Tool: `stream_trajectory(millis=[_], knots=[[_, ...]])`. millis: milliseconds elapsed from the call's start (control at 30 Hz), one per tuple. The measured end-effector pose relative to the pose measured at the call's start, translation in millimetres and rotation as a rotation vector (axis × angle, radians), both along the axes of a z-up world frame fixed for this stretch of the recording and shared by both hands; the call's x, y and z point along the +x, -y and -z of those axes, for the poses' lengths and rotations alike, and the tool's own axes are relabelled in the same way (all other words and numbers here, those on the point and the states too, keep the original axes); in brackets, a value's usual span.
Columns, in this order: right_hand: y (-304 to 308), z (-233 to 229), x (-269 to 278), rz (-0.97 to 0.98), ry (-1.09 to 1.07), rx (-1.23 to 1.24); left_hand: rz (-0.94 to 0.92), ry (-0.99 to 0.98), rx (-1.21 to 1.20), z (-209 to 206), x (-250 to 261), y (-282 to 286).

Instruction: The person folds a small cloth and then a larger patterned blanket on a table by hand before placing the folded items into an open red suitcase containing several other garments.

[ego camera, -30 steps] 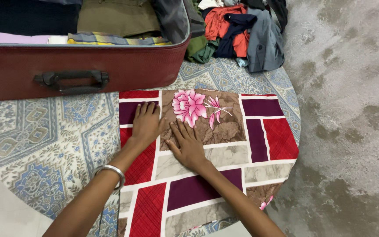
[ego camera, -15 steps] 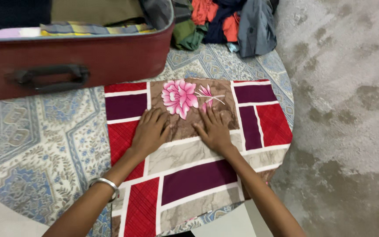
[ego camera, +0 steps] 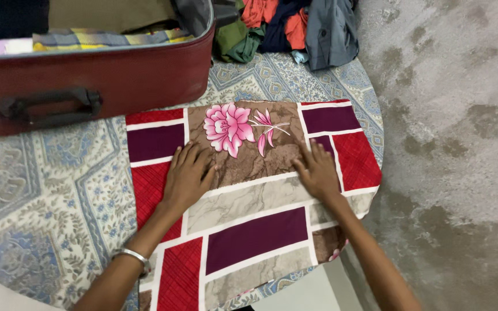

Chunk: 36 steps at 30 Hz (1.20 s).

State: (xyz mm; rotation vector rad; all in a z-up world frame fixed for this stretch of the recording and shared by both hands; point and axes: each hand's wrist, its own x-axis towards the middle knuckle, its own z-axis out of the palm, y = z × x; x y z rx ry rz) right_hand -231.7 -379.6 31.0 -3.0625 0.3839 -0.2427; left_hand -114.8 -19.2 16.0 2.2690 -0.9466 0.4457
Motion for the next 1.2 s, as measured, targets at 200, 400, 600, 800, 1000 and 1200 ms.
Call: stream_trajectory(millis=[200,400,600,800,1000,1200], knots=[[63.2,14.7,-34.5,0.087,0.165,-0.005,0.005,-0.014,0.013,1.9,1.4,0.6],[117.1,31.4,-69.6,0.238,0.204,-0.028,0.014,0.006,-0.009,3.2,1.1,-0.9],[117.9,29.5,-57.4,0.49,0.02,-0.154,0.015,0.023,-0.007,5.6,2.2,-1.1],[-16.6,28.6,-14.9,0.051,0.495,-0.255,0.247,-0.082,0.008,9.3,0.8,-4.1],[-170.0,20.7,-26.3,-0.358,0.159,-0.072,0.444,0.01,0.124,7.1,-10.5,-18.9],[-119.1,12.3,-45.3,-0.254,0.002,0.015,0.454,0.065,0.138,9.7,-13.2,-24.8]])
